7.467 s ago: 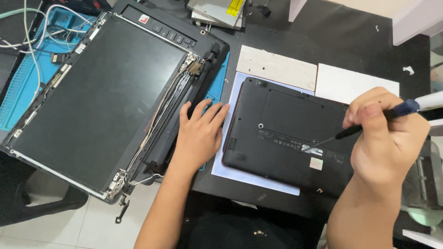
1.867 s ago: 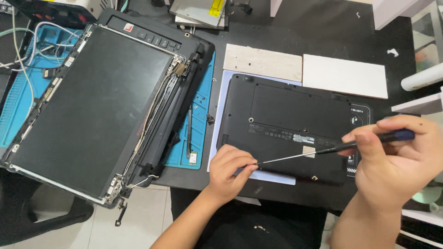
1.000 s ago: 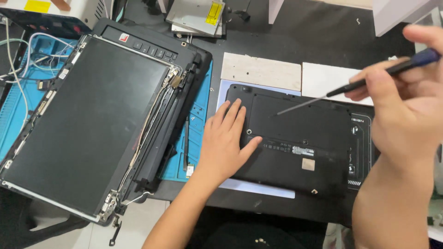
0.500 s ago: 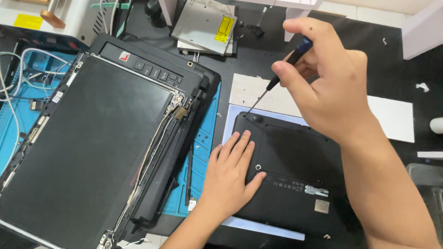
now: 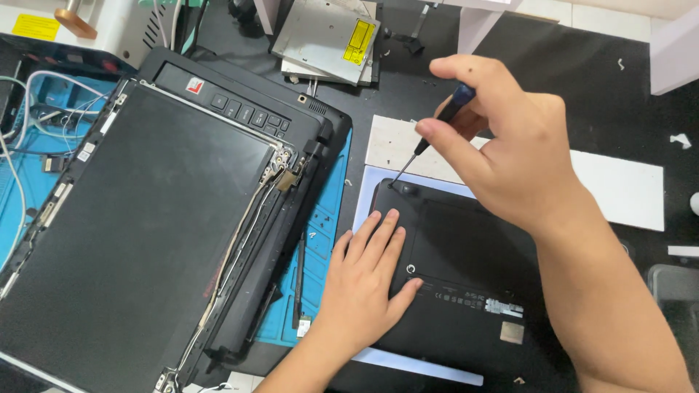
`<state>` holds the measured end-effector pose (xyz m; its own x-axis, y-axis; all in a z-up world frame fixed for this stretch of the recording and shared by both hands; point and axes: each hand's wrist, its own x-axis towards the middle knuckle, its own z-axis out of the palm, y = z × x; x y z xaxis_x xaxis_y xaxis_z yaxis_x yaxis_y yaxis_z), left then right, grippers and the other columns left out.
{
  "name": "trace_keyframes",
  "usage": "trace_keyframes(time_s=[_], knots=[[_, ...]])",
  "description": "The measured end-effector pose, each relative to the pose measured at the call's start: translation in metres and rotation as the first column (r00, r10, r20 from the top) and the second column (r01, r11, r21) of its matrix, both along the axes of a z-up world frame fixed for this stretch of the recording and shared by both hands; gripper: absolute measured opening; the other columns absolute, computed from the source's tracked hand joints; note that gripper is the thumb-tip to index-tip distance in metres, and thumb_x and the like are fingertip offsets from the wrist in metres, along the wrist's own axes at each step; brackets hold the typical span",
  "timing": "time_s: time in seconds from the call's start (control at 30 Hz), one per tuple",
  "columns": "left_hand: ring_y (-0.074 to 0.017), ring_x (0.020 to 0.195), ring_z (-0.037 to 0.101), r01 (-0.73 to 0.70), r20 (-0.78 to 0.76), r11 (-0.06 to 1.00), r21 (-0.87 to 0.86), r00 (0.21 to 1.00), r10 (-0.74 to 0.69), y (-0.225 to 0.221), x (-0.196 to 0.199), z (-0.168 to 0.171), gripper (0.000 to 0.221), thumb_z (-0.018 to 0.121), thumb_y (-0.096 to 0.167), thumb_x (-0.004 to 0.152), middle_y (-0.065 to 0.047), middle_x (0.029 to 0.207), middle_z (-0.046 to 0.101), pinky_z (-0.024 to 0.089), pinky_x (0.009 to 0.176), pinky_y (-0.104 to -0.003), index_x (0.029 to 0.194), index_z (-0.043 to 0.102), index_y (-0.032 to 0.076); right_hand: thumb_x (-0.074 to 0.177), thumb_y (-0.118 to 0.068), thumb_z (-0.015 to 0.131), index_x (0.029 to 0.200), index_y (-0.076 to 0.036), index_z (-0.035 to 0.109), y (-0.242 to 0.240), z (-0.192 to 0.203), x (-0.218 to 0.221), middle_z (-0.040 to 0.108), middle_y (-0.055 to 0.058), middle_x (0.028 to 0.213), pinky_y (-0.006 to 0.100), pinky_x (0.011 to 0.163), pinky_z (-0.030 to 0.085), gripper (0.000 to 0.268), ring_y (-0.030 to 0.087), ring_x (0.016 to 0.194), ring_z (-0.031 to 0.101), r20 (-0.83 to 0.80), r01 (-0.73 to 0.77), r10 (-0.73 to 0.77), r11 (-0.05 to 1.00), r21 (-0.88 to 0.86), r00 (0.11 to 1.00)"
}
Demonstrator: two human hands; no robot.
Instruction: The person works at a repair bench on a laptop with its bottom cover removed. They place the black bottom cover back onto the laptop chassis, then use a screwdriver to drive screws into the cover, handling small screws by hand between fastening steps.
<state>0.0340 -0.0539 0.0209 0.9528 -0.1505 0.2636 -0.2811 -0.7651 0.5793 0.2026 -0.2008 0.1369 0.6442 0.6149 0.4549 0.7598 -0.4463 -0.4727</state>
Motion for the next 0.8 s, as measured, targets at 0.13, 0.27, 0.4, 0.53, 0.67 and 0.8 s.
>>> trace_keyframes(time_s=[0.13,0.27,0.4,0.53,0.67,0.8], knots=[[-0.0384,0.142,0.043,-0.009,0.025,1.0,-0.005,1.0,0.009,-0.001,0.001,-0.001,0.064,0.073,0.036,0.086,-0.019,0.152,0.05,0.034,0.111,-0.054,0.133,0.06,-0.005,0.098,0.003,0.062,0.13,0.009,0.057,0.006,0.023,-0.01,0.073,0.014,0.102,0.028,0.076,0.058,0.034,0.021,0.085,0.075,0.051,-0.106,0.104,0.994,0.032,0.993],[-0.0378,0.137,0.05,-0.091,0.081,0.987,-0.133,0.991,0.103,-0.002,0.004,0.012,0.05,0.076,0.026,0.085,-0.016,0.143,0.059,0.039,0.111,-0.051,0.127,0.063,0.001,0.099,-0.002,0.068,0.104,0.007,0.066,0.01,0.035,-0.018,0.068,0.012,0.081,0.028,0.061,0.05,0.011,0.021,0.068,0.069,0.097,0.02,-0.017,0.999,-0.026,0.995],[-0.0366,0.13,0.058,-0.173,0.212,0.921,-0.349,0.943,0.257,0.0,0.033,0.045,0.052,0.079,0.013,0.089,-0.014,0.135,0.063,0.046,0.112,-0.045,0.136,0.061,0.0,0.105,-0.02,0.081,0.087,0.0,0.065,0.001,0.016,-0.016,0.06,0.009,0.067,0.03,0.055,0.041,0.031,0.021,0.057,0.06,0.1,0.189,-0.182,0.98,-0.06,0.978],[-0.037,0.119,0.062,-0.132,0.284,0.887,-0.443,0.917,0.279,-0.005,0.093,0.049,0.05,0.081,0.012,0.084,-0.016,0.127,0.066,0.05,0.102,-0.043,0.129,0.063,0.001,0.102,-0.023,0.083,0.079,-0.002,0.062,0.007,0.009,-0.015,0.056,0.011,0.063,0.033,0.054,0.041,0.038,0.024,0.055,0.058,0.157,0.211,-0.202,0.976,-0.044,0.967],[-0.0314,0.094,0.072,-0.099,0.211,0.893,-0.439,0.955,0.21,0.005,0.119,0.037,0.016,0.077,0.017,0.092,-0.011,0.096,0.075,0.054,0.084,-0.04,0.106,0.075,0.01,0.096,-0.023,0.083,0.092,0.004,0.065,0.011,0.026,-0.022,0.063,0.014,0.075,0.034,0.056,0.045,0.033,0.024,0.059,0.06,0.176,0.184,-0.183,0.983,0.008,0.967],[-0.029,0.102,0.074,0.277,0.173,0.782,-0.559,0.961,-0.217,0.034,0.119,0.052,0.023,0.06,0.019,0.105,-0.011,0.107,0.076,0.056,0.088,-0.037,0.12,0.07,0.006,0.1,0.006,0.053,0.126,0.012,0.064,-0.004,0.032,-0.017,0.07,0.016,0.116,0.028,0.088,0.058,0.029,0.021,0.098,0.072,0.146,-0.277,0.257,0.951,0.139,0.955]])
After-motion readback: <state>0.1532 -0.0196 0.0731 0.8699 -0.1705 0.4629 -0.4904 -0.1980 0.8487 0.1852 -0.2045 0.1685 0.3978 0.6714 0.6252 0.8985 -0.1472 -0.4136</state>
